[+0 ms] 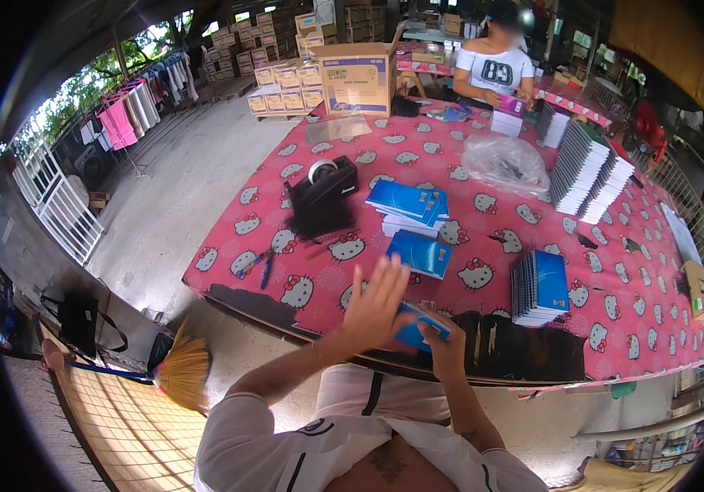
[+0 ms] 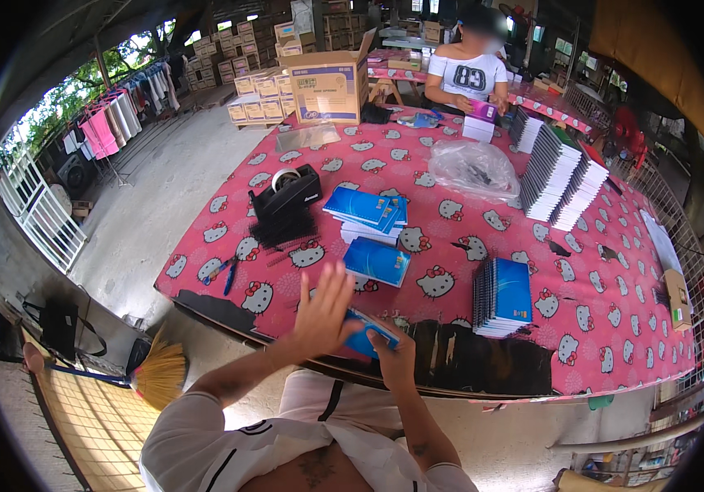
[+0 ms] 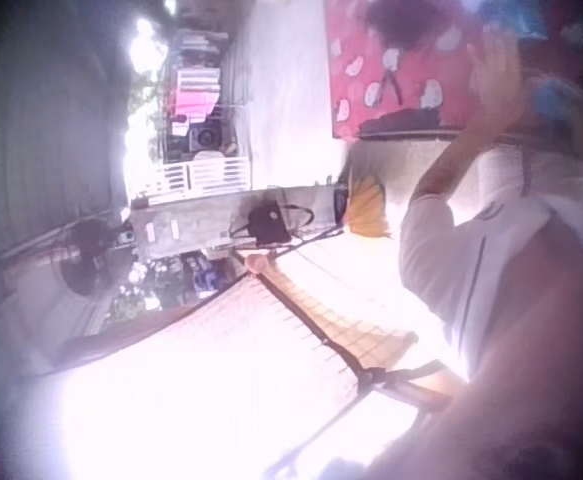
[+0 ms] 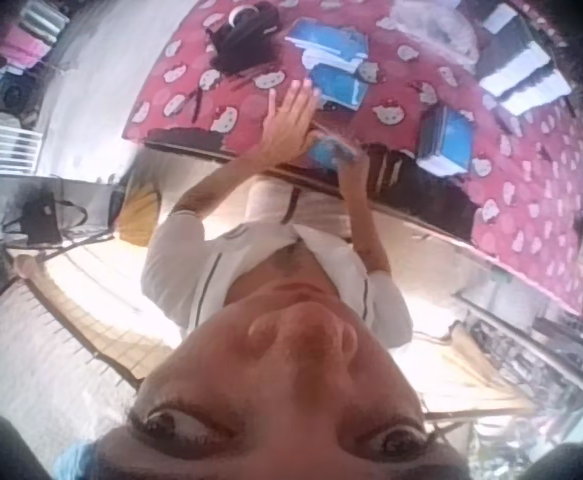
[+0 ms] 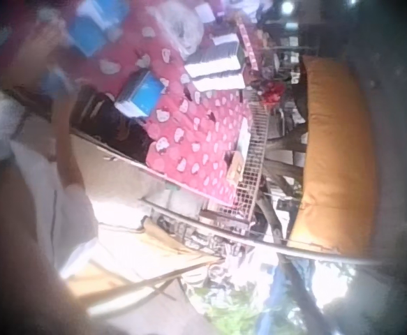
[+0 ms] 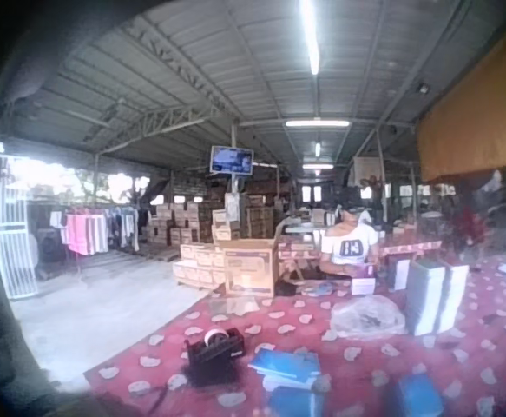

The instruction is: The person applies small adhesive labels to the covers of blue booklets and places them in a stack on a table.

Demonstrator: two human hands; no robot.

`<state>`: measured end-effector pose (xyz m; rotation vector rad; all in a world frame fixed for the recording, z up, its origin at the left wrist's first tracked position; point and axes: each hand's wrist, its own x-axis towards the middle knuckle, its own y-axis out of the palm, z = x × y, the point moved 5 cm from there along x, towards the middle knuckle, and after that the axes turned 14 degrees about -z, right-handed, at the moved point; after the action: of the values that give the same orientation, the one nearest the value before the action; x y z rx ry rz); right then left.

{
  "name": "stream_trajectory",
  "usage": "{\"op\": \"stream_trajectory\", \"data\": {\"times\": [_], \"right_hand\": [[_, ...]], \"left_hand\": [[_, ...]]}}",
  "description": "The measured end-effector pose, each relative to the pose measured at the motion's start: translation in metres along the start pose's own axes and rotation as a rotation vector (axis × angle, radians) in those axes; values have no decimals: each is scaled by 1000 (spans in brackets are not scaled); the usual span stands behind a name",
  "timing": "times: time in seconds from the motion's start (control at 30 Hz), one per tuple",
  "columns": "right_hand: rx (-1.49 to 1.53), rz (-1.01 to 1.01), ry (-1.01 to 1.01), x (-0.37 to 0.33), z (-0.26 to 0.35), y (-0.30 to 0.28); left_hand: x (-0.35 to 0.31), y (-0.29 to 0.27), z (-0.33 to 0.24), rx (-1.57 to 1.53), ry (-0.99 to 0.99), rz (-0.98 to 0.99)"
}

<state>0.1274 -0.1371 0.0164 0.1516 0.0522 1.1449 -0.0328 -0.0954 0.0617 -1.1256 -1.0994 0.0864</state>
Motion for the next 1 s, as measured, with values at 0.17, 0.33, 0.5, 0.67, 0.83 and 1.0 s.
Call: {"op": "stream_trajectory", "data": {"times": [0.17, 0.33, 0.5, 0.67, 0.83, 1.0], "right_hand": [[5, -58, 9, 0, 13, -9], [-53, 31, 11, -4, 10, 4], [-91, 79, -43, 0, 3, -1], [-170, 75, -162, 13, -7, -8], [-244, 126, -149, 14, -19, -7], [-143, 89, -112, 16, -21, -8]], "left_hand": [[-30, -1, -32, -106, 54, 100], [30, -9, -7, 86, 64, -28], [-6, 10, -25, -48, 48, 9], [-23, 20, -38, -182, 70, 79], [3, 22, -27, -101, 32, 62], [-40, 22, -47, -169, 52, 66]]}}
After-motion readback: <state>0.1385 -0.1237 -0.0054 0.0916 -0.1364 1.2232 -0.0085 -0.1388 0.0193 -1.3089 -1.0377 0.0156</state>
